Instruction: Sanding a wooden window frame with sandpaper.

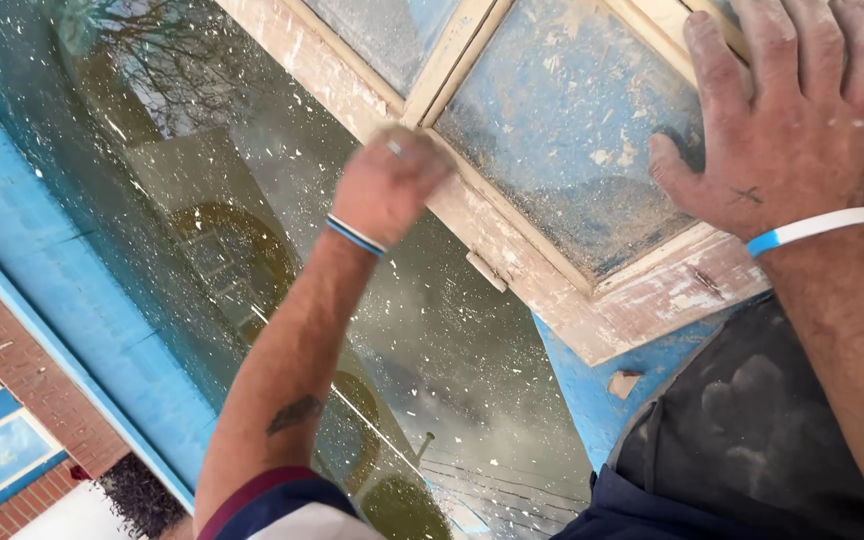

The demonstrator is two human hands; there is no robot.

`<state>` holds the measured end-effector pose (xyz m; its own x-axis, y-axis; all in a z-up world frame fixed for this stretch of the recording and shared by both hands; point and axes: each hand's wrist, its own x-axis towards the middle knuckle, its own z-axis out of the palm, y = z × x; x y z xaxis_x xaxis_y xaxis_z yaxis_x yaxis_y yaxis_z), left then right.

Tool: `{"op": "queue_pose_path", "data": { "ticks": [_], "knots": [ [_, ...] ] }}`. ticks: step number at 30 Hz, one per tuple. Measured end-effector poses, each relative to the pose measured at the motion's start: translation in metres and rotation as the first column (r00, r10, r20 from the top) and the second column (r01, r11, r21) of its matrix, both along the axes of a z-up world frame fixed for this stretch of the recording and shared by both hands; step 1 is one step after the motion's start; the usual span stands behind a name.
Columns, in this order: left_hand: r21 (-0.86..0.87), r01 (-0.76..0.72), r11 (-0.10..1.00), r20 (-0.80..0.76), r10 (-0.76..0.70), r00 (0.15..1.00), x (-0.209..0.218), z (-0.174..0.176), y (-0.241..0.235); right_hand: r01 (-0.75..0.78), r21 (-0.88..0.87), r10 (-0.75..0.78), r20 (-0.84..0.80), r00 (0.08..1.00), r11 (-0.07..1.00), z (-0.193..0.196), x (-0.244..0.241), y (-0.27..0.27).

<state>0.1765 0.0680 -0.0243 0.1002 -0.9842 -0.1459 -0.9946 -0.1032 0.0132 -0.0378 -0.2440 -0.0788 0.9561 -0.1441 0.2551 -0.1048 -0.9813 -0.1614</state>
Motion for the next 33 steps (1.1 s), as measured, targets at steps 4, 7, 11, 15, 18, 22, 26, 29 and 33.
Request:
{"op": "queue_pose_path", "data": {
  "ticks": [4, 7, 11, 15, 18, 22, 26, 29, 33],
  "knots": [
    [-0.052, -0.094, 0.994, 0.049, 0.096, 0.994, -0.01, -0.002, -0.003, 0.018, -0.012, -0.018, -0.009, 1.0, 1.0, 0.005, -0.001, 0.0],
    [-0.031, -0.048, 0.998, -0.011, 0.048, 0.999, -0.004, -0.001, -0.006, 0.03, -0.023, -0.03, -0.012, 0.999, 0.999, 0.005, 0.001, 0.0],
    [-0.084, -0.151, 0.985, 0.12, 0.161, 0.98, 0.009, -0.002, 0.0, 0.027, -0.066, -0.03, -0.05, 0.998, 0.997, -0.005, -0.003, 0.0],
    [-0.045, -0.057, 0.997, -0.04, 0.055, 0.998, -0.03, 0.008, -0.012, 0.027, -0.077, -0.029, -0.021, 0.999, 0.997, 0.005, 0.001, -0.001],
    [-0.132, -0.183, 0.974, -0.046, 0.178, 0.983, -0.01, 0.027, -0.014, 0.037, -0.047, -0.037, -0.01, 0.999, 0.998, 0.004, 0.002, 0.001],
    [-0.301, -0.293, 0.907, 0.125, 0.342, 0.931, 0.006, 0.033, -0.018, 0.06, -0.183, -0.074, -0.071, 0.995, 0.981, 0.002, -0.002, 0.002],
    [-0.099, -0.135, 0.986, 0.087, 0.144, 0.986, -0.01, 0.017, -0.019, 0.073, -0.248, -0.093, -0.069, 0.993, 0.966, 0.003, -0.001, 0.0],
    [-0.088, -0.137, 0.987, 0.15, 0.149, 0.977, 0.014, 0.001, -0.002, 0.083, -0.335, -0.136, -0.137, 0.981, 0.938, 0.003, -0.002, 0.002],
    [-0.046, -0.221, 0.974, 0.189, 0.226, 0.956, -0.011, -0.002, 0.0, 0.035, 0.065, -0.034, -0.01, 0.999, 0.997, 0.012, 0.002, 0.002]
  ]
}}
